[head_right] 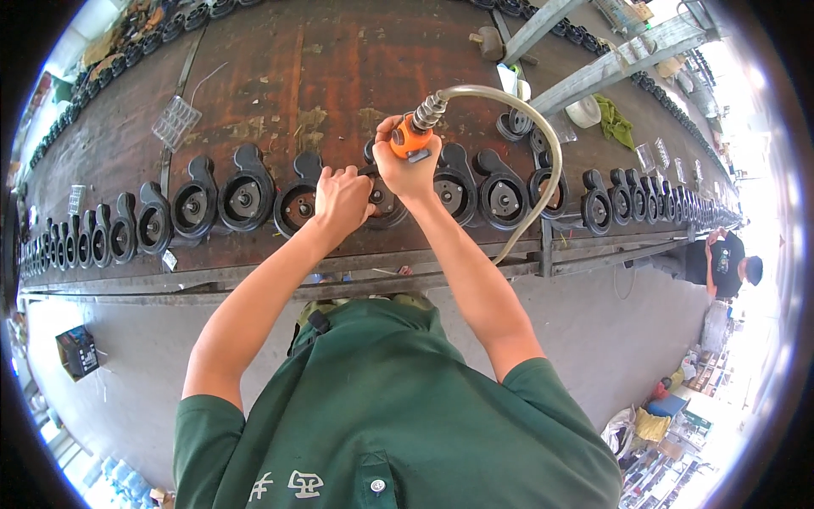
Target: The person assembles metal housing components by placing a circular metal piece into each housing on a conveyor line and securing them using a pneumatic screwdriver.
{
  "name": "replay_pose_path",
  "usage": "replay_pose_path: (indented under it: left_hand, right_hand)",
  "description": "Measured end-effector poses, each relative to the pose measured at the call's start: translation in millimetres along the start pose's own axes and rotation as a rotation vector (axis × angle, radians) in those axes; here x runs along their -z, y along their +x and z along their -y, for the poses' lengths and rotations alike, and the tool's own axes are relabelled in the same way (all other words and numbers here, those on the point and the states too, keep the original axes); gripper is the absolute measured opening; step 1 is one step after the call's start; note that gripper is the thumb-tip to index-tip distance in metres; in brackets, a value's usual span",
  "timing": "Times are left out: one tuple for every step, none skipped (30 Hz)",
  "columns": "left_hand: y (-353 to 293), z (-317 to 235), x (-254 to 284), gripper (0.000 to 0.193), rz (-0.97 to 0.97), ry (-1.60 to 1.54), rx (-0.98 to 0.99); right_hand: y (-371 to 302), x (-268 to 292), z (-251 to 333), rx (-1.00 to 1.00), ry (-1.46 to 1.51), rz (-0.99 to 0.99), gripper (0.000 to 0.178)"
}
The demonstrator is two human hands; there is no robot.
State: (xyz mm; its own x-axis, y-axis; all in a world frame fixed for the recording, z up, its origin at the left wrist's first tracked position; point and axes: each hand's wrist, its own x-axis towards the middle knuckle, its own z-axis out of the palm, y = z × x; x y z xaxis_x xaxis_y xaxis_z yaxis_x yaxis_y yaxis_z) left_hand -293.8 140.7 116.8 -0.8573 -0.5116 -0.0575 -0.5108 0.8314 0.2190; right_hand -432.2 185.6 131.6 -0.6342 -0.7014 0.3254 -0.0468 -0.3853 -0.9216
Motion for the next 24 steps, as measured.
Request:
replay_pose_path:
  left_hand:
    - [-1, -1, 0, 0.033, -0.008, -0.013, 0.002]
    - [-1, -1, 0, 0.032, -0.001, -0.008, 0.010]
    - [0, -1, 0, 0.032, 0.006, -0.004, 0.018]
    - [0, -1, 0, 0.031, 0.011, -0.001, 0.030]
    - [0, -1, 0, 0.031, 0.015, 0.002, 0.029]
    - [0, -1, -1, 0.031, 0.019, 0.005, 0.029]
    - [1, 0, -2, 0.031, 0.024, 0.010, 0.032]
    - [3, 2, -3, 0.030, 0.033, 0.035, 0.022]
    - [4, 4, -3, 0.030, 0.039, 0.035, 0.013]
    - [6, 5, -1, 0.030, 0.046, 0.033, 0.001]
    - [7, 5, 2, 0.030, 0.052, 0.031, -0.011]
    - [8, 5, 4, 0.030, 0.072, 0.039, -0.014]
    - [8, 5, 4, 0.030, 0.079, 0.045, -0.016]
    - [9, 4, 4, 0.031, 0.086, 0.052, -0.020]
    - [9, 4, 5, 0.031, 0.093, 0.059, -0.024]
    - [10, 4, 5, 0.031, 0.087, 0.061, -0.025]
    - [10, 5, 5, 0.031, 0.082, 0.064, -0.028]
    - [9, 5, 4, 0.032, 0.077, 0.066, -0.031]
    - [9, 5, 4, 0.032, 0.071, 0.066, -0.029]
    - [9, 5, 4, 0.032, 0.066, 0.065, -0.026]
    - [9, 5, 3, 0.033, 0.060, 0.064, -0.024]
    - [9, 6, 2, 0.033, 0.061, 0.064, -0.029]
    - [10, 7, 2, 0.034, 0.063, 0.065, -0.035]
    - [10, 7, 1, 0.034, 0.064, 0.066, -0.040]
  right_hand:
    - [0, 0, -1, 0.005, 0.009, -0.003, 0.016]
    - [-1, 0, -2, 0.010, 0.024, -0.005, 0.015]
    - [-1, -1, -3, 0.017, 0.029, 0.008, 0.015]
    - [1, -3, -1, 0.023, 0.035, 0.025, 0.015]
    - [2, -4, 1, 0.028, 0.041, 0.043, 0.015]
    - [2, -3, 3, -0.003, -0.020, 0.059, 0.015]
    - [2, -3, 4, -0.013, -0.040, 0.056, 0.015]
    - [3, -3, 5, -0.022, -0.061, 0.053, 0.016]
    - [4, -3, 5, -0.031, -0.081, 0.051, 0.016]
    - [4, -1, 4, -0.033, -0.037, 0.041, 0.017]
    - [4, 1, 3, -0.027, -0.043, 0.051, 0.017]
    - [4, 3, 1, -0.021, -0.050, 0.061, 0.017]
    - [3, 4, 1, -0.017, -0.057, 0.069, 0.017]
    - [3, 4, 1, -0.026, -0.010, 0.062, 0.016]
    - [3, 6, 1, -0.033, -0.031, 0.061, 0.016]
    - [4, 7, 1, -0.040, -0.051, 0.060, 0.017]
    - [5, 8, 2, -0.047, -0.071, 0.058, 0.017]
    - [3, 7, 1, -0.038, -0.025, 0.040, 0.018]
    - [2, 7, 1, -0.033, -0.024, 0.037, 0.018]
    - [2, 7, 1, -0.028, -0.022, 0.034, 0.017]
    - [2, 8, 2, -0.023, -0.021, 0.030, 0.017]
    - [2, 10, 1, -0.037, -0.047, 0.042, 0.017]
    - [2, 11, -1, -0.036, -0.055, 0.051, 0.017]
    - [2, 13, -2, -0.035, -0.063, 0.059, 0.017]
